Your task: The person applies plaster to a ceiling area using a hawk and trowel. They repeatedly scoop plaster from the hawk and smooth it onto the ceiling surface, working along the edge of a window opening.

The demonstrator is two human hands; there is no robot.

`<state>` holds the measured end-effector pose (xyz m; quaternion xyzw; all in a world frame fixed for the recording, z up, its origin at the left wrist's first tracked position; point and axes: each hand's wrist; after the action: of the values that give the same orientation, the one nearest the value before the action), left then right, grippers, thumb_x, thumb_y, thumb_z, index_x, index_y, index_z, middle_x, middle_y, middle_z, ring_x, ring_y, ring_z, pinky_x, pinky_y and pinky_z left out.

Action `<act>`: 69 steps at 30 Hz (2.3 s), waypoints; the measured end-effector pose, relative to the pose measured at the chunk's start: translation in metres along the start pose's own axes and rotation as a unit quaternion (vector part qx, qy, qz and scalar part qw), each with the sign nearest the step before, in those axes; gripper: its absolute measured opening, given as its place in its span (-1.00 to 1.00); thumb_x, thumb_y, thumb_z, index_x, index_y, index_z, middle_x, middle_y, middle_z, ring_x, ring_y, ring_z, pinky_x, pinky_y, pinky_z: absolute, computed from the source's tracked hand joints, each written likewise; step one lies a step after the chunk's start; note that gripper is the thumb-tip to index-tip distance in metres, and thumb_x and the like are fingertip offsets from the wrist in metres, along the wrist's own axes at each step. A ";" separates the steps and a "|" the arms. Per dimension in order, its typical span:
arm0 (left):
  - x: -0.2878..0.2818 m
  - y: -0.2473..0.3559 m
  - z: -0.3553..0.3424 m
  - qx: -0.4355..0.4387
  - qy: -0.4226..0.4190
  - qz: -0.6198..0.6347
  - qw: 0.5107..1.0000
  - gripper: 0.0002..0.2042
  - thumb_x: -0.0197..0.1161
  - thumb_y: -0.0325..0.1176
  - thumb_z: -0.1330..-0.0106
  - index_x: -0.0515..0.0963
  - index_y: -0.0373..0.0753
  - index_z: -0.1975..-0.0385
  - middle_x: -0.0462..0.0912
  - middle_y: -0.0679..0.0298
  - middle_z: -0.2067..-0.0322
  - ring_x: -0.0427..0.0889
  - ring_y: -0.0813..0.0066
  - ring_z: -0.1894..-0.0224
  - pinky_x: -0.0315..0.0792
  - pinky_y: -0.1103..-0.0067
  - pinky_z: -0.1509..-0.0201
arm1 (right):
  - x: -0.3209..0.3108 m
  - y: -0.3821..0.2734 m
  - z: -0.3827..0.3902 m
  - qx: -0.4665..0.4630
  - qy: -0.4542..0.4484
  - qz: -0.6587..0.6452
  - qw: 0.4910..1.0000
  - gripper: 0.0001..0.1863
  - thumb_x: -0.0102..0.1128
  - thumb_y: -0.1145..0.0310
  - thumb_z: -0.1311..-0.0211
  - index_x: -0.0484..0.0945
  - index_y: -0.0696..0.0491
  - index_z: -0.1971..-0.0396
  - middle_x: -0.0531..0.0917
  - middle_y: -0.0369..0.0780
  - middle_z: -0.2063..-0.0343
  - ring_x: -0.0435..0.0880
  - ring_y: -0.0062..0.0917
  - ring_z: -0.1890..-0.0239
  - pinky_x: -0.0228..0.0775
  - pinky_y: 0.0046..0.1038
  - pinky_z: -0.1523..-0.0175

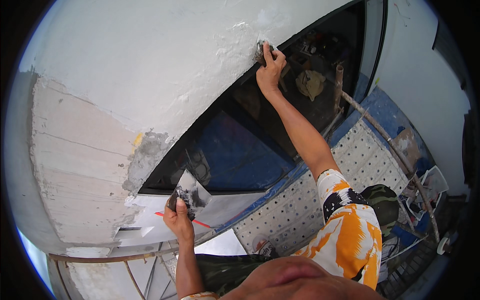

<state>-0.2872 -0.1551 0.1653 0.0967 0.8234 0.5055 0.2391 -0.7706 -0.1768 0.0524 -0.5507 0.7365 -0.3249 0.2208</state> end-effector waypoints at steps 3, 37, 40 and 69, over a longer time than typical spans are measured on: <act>0.005 0.002 0.000 0.005 0.003 0.023 1.000 -0.65 0.26 -0.21 -0.39 0.52 -0.43 0.09 0.60 0.30 0.29 0.48 0.64 0.28 0.37 0.67 0.15 | -0.007 -0.031 0.027 0.000 -0.046 -0.055 0.997 -0.15 0.11 0.79 0.16 0.46 -0.16 -0.25 0.30 -0.09 0.08 0.30 -0.15 -0.02 0.16 -0.22 -0.21; -0.027 -0.001 -0.013 -0.352 -0.030 0.463 0.813 -0.68 0.01 -0.22 -0.49 0.46 -0.28 -0.07 0.64 0.16 0.06 0.65 0.35 0.05 0.54 0.40 -0.08 | -0.187 -0.237 0.118 -0.165 -0.505 -0.514 0.673 -0.26 0.25 0.75 0.02 0.52 -0.20 -0.20 0.46 -0.19 -0.01 0.46 -0.31 -0.04 0.34 -0.39 -0.17; -0.033 0.002 -0.016 -0.364 0.025 0.490 0.792 -0.72 0.05 -0.29 -0.46 0.47 -0.30 -0.04 0.65 0.15 0.09 0.67 0.35 0.10 0.56 0.40 -0.01 | -0.188 -0.231 0.120 -0.148 -0.544 -0.360 0.743 -0.30 0.15 0.78 -0.02 0.57 -0.21 -0.15 0.46 -0.17 0.01 0.46 -0.26 -0.03 0.37 -0.37 -0.12; -0.031 0.026 -0.006 -0.146 0.163 0.131 0.967 -0.78 0.07 -0.45 -0.39 0.48 -0.36 0.03 0.64 0.19 0.21 0.66 0.44 0.24 0.57 0.50 0.14 | -0.063 0.086 -0.055 0.272 -0.039 -0.050 0.960 -0.52 0.11 0.42 -0.24 0.49 -0.12 -0.19 0.61 -0.17 0.13 0.59 -0.33 0.09 0.43 -0.24 -0.01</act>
<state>-0.2655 -0.1606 0.1995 0.0839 0.7484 0.6563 0.0455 -0.8468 -0.0883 0.0267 -0.5181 0.5832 -0.5017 0.3739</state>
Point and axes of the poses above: each hand's wrist, its own z-axis away from the middle knuckle, its own x-axis out of the palm, y = z × x
